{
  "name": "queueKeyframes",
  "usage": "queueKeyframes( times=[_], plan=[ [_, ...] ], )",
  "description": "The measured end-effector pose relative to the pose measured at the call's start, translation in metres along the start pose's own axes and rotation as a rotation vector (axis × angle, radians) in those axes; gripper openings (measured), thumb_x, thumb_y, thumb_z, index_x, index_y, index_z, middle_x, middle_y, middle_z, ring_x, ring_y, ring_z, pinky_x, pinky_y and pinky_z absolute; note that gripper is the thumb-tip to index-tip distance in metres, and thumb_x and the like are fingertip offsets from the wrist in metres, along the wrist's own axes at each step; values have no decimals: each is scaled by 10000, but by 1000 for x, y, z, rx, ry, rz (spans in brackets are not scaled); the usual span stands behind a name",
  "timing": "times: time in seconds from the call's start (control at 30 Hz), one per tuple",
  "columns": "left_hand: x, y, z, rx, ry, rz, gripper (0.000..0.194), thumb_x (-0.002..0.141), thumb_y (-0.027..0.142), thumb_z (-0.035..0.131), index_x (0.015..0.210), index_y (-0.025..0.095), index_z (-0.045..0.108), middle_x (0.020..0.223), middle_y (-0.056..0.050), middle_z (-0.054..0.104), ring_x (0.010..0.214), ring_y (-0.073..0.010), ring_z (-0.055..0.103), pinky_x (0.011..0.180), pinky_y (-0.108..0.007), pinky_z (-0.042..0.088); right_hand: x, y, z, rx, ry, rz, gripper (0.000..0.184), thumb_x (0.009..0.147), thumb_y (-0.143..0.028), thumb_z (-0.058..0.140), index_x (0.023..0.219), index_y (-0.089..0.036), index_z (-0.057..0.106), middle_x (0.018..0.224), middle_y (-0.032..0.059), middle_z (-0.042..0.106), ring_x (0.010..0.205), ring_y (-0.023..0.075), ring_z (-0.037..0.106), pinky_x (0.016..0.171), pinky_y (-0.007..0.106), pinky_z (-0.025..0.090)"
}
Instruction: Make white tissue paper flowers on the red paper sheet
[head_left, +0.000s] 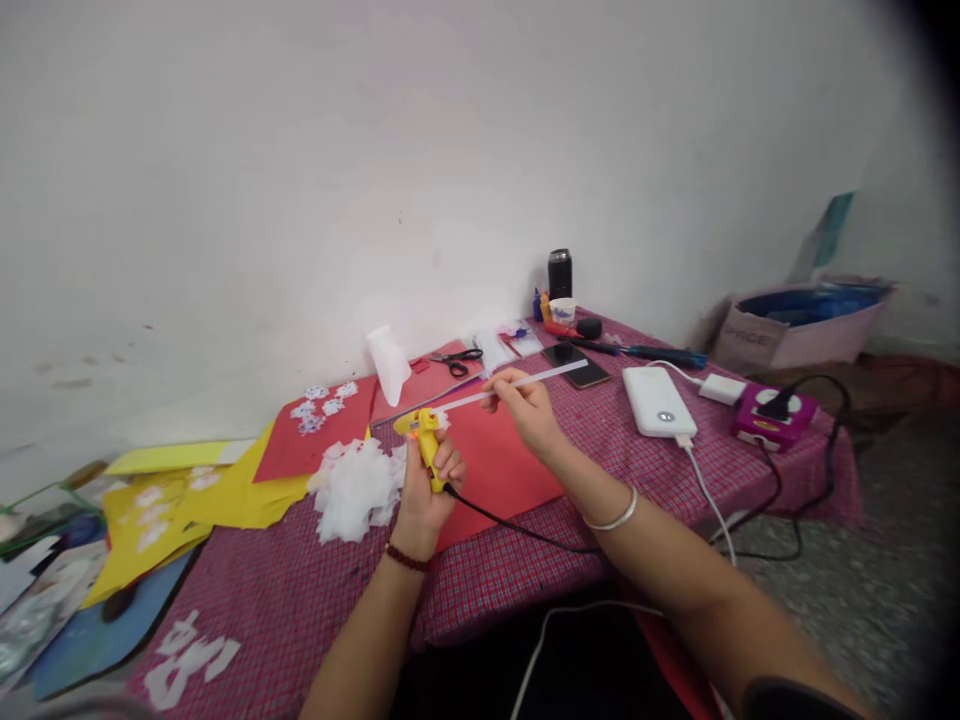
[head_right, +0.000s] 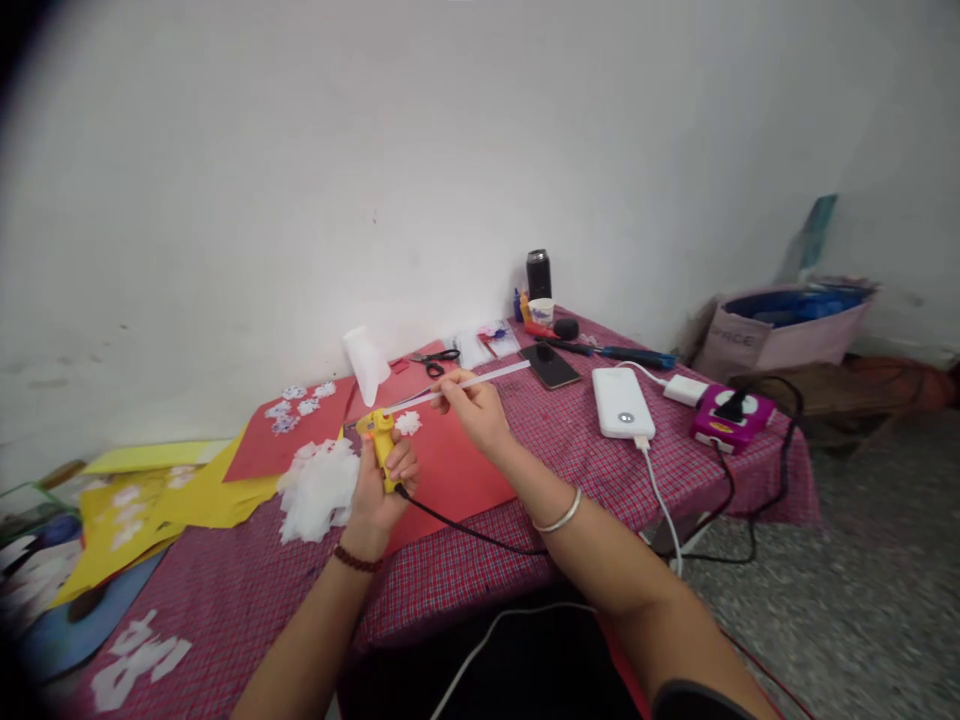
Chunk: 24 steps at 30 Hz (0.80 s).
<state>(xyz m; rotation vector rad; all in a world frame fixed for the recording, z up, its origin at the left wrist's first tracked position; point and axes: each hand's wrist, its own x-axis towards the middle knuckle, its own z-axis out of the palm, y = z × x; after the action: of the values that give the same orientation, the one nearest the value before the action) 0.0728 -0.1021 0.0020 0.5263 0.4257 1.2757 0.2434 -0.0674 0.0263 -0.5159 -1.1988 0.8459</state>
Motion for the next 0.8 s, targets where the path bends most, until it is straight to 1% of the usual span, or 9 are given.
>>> queueKeyframes(
  times=[0.13, 0.33, 0.4, 0.47, 0.53, 0.6, 0.67, 0.7, 0.8],
  plan=[
    [-1, 0, 2, -9, 8, 6, 600, 1040, 482, 204, 844, 104, 626, 506, 69, 343, 393, -37, 351, 440, -142, 350, -1, -1, -1, -52, -17, 4, 258, 894, -401, 566, 809, -180, 666, 660, 9, 665, 602, 121, 601, 613, 264, 477],
    [0, 0, 3, 19, 15, 27, 588, 1038, 491, 223, 838, 108, 621, 503, 71, 348, 389, -34, 340, 435, -140, 345, -4, -4, 1, -36, -17, -4, 242, 877, -389, 582, 789, -177, 657, 645, 5, 651, 585, 117, 590, 594, 256, 475],
    [1, 1, 2, 49, 13, 35, 555, 1030, 503, 274, 838, 112, 618, 510, 75, 347, 390, -33, 332, 438, -142, 345, -5, -3, 1, -47, -23, -6, 244, 889, -386, 567, 801, -177, 658, 656, 7, 656, 591, 117, 594, 602, 258, 477],
    [1, 1, 1, 92, 9, 47, 504, 1009, 519, 360, 841, 118, 614, 522, 78, 353, 397, -32, 331, 449, -147, 355, -5, -2, 0, -70, -31, -3, 246, 901, -384, 552, 816, -179, 659, 671, 10, 663, 599, 119, 599, 611, 261, 478],
    [0, 1, 0, 162, 11, 74, 459, 959, 550, 473, 834, 129, 607, 527, 84, 355, 401, -34, 324, 455, -155, 363, -5, -1, 0, -92, -48, 4, 243, 903, -379, 547, 823, -179, 660, 683, 12, 668, 605, 120, 602, 616, 262, 477],
    [1, -1, -1, 276, 28, 129, 430, 875, 571, 599, 811, 146, 596, 518, 92, 359, 401, -40, 322, 453, -168, 364, -4, 0, -1, -106, -73, 23, 236, 894, -370, 553, 820, -176, 666, 687, 15, 670, 608, 121, 601, 615, 261, 473],
    [1, -3, -3, 407, 64, 205, 395, 781, 538, 715, 781, 168, 577, 501, 99, 374, 406, -49, 340, 457, -180, 372, -3, 2, -2, -103, -98, 69, 224, 874, -359, 571, 819, -170, 677, 684, 16, 673, 604, 119, 596, 613, 257, 465],
    [2, -5, -4, 470, 89, 247, 375, 746, 504, 754, 765, 179, 567, 491, 101, 386, 411, -56, 359, 467, -187, 383, -2, 4, -3, -76, -103, 118, 214, 857, -355, 589, 810, -167, 680, 674, 13, 673, 595, 115, 589, 607, 251, 457],
    [2, -11, -12, 658, 182, 356, 307, 702, 398, 788, 716, 198, 555, 477, 96, 451, 436, -79, 440, 507, -212, 430, 2, 14, -6, 72, -104, 330, 219, 792, -364, 649, 704, -163, 655, 593, 0, 647, 527, 94, 544, 556, 225, 426]
  ],
)
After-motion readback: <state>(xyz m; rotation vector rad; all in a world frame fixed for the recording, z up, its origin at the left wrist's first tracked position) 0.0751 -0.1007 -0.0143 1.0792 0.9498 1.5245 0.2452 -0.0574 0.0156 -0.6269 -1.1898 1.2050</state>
